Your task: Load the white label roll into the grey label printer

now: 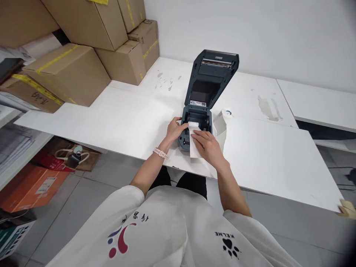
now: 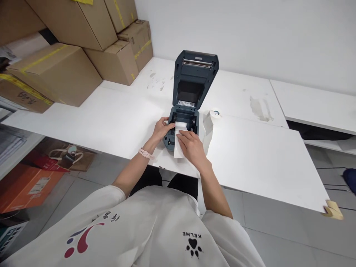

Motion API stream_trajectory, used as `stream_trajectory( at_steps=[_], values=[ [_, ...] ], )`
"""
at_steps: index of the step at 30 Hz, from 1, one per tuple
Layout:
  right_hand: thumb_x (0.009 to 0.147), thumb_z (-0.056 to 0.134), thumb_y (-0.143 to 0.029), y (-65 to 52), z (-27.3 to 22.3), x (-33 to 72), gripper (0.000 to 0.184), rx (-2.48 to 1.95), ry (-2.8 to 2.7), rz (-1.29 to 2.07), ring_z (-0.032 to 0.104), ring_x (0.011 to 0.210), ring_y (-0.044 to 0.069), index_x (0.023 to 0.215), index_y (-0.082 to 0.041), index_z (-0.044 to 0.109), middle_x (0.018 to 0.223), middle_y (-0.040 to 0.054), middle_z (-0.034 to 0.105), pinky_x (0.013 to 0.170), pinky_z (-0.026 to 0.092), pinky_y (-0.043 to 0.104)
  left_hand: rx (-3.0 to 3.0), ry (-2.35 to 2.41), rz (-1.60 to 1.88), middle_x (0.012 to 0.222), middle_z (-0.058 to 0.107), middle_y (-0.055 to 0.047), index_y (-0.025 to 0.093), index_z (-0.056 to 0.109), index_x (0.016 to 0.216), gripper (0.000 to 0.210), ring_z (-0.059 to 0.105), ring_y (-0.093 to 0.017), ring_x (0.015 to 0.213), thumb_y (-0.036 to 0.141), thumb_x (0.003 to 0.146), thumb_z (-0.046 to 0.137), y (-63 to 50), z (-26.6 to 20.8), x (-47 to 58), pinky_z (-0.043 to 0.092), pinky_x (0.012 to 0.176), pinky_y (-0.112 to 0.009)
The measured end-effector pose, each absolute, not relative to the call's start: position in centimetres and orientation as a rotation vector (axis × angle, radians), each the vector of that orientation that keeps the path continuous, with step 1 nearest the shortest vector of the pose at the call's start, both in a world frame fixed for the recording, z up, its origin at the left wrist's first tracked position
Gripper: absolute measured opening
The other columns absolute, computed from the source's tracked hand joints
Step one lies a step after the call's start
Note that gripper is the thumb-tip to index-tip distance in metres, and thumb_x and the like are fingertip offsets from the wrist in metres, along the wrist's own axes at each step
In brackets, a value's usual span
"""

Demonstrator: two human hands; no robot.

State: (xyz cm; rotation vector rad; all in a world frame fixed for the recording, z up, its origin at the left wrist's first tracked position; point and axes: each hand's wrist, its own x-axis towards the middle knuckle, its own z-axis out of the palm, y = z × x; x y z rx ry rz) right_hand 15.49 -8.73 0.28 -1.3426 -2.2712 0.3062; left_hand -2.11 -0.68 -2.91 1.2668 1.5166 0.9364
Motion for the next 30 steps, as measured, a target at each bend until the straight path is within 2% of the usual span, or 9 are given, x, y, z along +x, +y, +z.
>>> stream_trajectory(
  at_steps=[2,7,13,19,23,26,30],
  values=[
    [0.104,0.037,-0.036,-9.1,-0.3,15.0,0.042,-1.349,-2.217,0.271,0.059,0.119,0.035,0.126,-0.023,0.070,0.135,0.0148,0.065,0.099,0.051,0.056,1.250,1.518,0.948,0.076,0.062,0.000,0.020,0.061,0.123,0.047,0.057,-0.015,0.067,0.039,0.081,0.070,-0.7,-2.8,-2.0,0.043,0.065,-0.028],
    [0.104,0.042,-0.035,-9.4,-1.6,14.2,0.036,-1.394,-2.117,0.119,0.062,0.104,0.031,0.120,-0.023,0.072,0.117,0.0151,0.069,0.091,0.052,0.050,1.182,1.499,0.996,0.068,0.058,0.003,0.020,0.063,0.118,0.047,0.056,-0.014,0.062,0.039,0.077,0.076,-0.7,-2.9,-2.0,0.043,0.063,-0.026],
    [0.101,0.055,-0.038,-11.0,-2.8,13.4,0.030,-1.307,-2.087,-0.071,0.064,0.114,0.028,0.121,-0.021,0.070,0.128,0.0098,0.071,0.106,0.047,0.048,1.090,1.377,1.063,0.061,0.055,0.005,0.021,0.063,0.113,0.051,0.053,-0.012,0.055,0.041,0.071,0.082,-0.4,-3.7,-2.1,0.042,0.059,-0.026],
    [0.093,0.062,-0.056,-12.3,-3.0,13.7,0.058,-1.296,-2.184,-0.041,0.057,0.131,0.034,0.139,-0.021,0.058,0.147,0.0135,0.059,0.102,0.049,0.050,1.054,1.346,1.098,0.061,0.057,0.005,0.020,0.063,0.113,0.053,0.055,-0.012,0.055,0.039,0.068,0.084,-0.3,-3.9,-2.1,0.043,0.059,-0.026],
    [0.089,0.067,-0.057,-12.4,-2.9,14.1,0.069,-1.305,-2.267,0.022,0.051,0.138,0.036,0.145,-0.021,0.051,0.154,0.0141,0.052,0.103,0.046,0.052,1.025,1.365,1.101,0.058,0.054,0.006,0.019,0.063,0.113,0.054,0.053,-0.012,0.054,0.038,0.066,0.085,-0.3,-3.8,-1.9,0.043,0.059,-0.027],
    [0.091,0.068,-0.046,-12.2,-2.9,14.3,0.060,-1.319,-2.274,0.045,0.051,0.138,0.036,0.144,-0.021,0.052,0.154,0.0131,0.052,0.102,0.047,0.052,1.033,1.367,1.095,0.058,0.053,0.006,0.020,0.063,0.114,0.056,0.052,-0.012,0.053,0.040,0.067,0.085,-0.2,-3.9,-1.9,0.043,0.059,-0.027],
    [0.099,0.058,-0.035,-12.0,-2.8,14.5,0.039,-1.281,-2.207,0.076,0.055,0.135,0.030,0.137,-0.023,0.058,0.149,0.0105,0.058,0.102,0.049,0.049,1.076,1.363,1.075,0.064,0.056,0.004,0.020,0.063,0.117,0.057,0.055,-0.013,0.058,0.044,0.070,0.082,-0.3,-4.1,-2.2,0.044,0.061,-0.028]
  ],
)
